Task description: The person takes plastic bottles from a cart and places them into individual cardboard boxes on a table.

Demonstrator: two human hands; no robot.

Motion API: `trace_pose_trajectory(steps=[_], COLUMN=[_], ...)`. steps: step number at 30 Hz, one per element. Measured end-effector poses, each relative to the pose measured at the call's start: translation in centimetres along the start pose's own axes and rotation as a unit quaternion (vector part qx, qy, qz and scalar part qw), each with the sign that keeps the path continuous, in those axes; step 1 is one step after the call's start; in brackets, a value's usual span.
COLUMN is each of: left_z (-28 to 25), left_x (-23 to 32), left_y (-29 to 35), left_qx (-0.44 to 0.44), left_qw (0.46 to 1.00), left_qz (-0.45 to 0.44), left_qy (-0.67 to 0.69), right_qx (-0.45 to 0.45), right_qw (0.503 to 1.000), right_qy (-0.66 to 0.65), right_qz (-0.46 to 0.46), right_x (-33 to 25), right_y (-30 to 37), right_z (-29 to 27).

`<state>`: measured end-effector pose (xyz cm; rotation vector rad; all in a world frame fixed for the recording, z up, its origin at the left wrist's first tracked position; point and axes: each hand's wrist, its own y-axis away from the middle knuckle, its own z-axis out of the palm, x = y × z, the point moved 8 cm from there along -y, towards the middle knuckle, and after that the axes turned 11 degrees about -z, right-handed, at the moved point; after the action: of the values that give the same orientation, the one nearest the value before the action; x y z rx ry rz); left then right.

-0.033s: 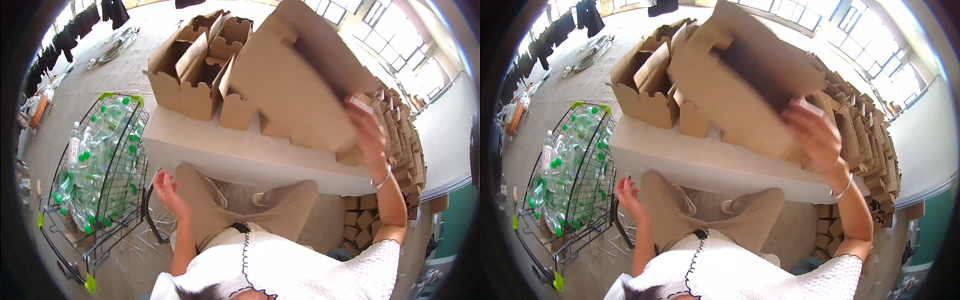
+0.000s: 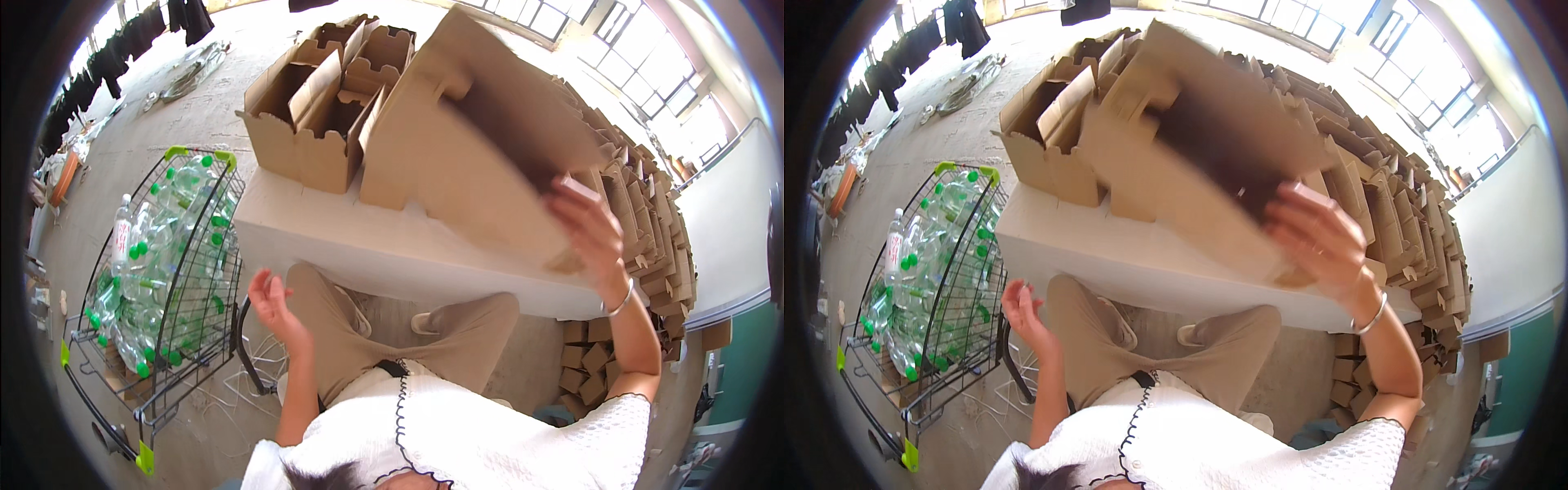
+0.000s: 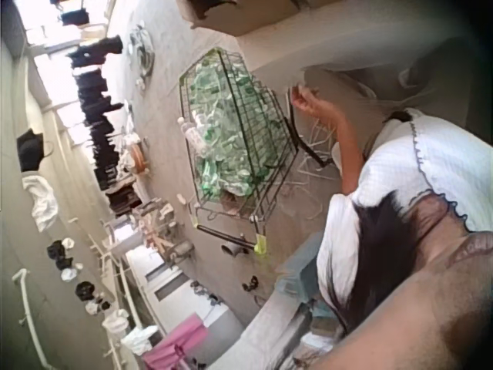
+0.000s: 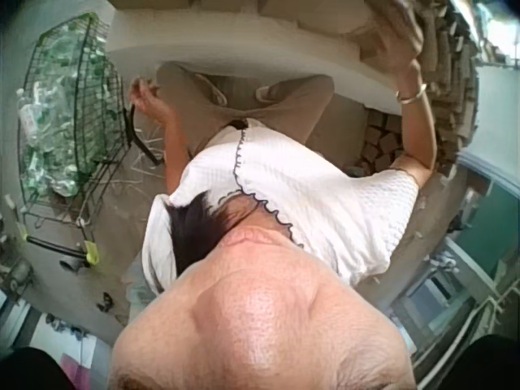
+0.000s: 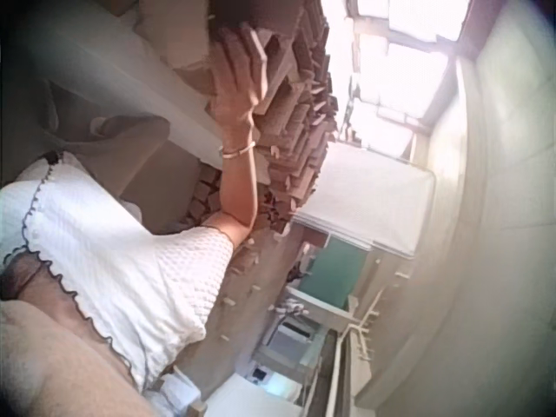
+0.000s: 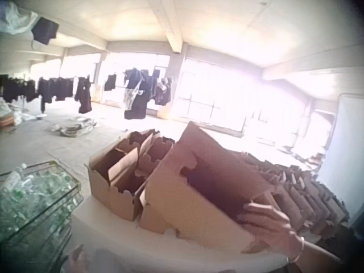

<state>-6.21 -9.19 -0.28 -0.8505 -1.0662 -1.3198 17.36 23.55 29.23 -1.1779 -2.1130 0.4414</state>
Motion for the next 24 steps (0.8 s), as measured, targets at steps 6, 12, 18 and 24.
trace_pose_trajectory(steps=[6,12,18,24], left_z=[6.0,10.6,16.8,18.7], left_x=[9.8,9.3,8.9,9.7], left_y=[8.6,12.4,11.5,9.0], left_qx=[-0.124,-0.223,-0.363,-0.337], left_qw=[0.859,0.714,0.623,0.664], left_qz=[0.439,0.558,0.480,0.473], left_qy=[-0.233,-0.359,-0.499,-0.470], right_qx=[-0.081,-0.127,-0.152,-0.224], right_qw=[0.986,0.962,0.960,0.953], right_qy=[-0.126,-0.226,-0.235,-0.201], right_qz=[-0.069,-0.083,-0.017,0.047], right_x=[-6.1,-4.5,-2.8,-2.6], right_y=[0.7,3.0,3.8,3.4], right_z=[4.3,11.4,14.9,14.0])
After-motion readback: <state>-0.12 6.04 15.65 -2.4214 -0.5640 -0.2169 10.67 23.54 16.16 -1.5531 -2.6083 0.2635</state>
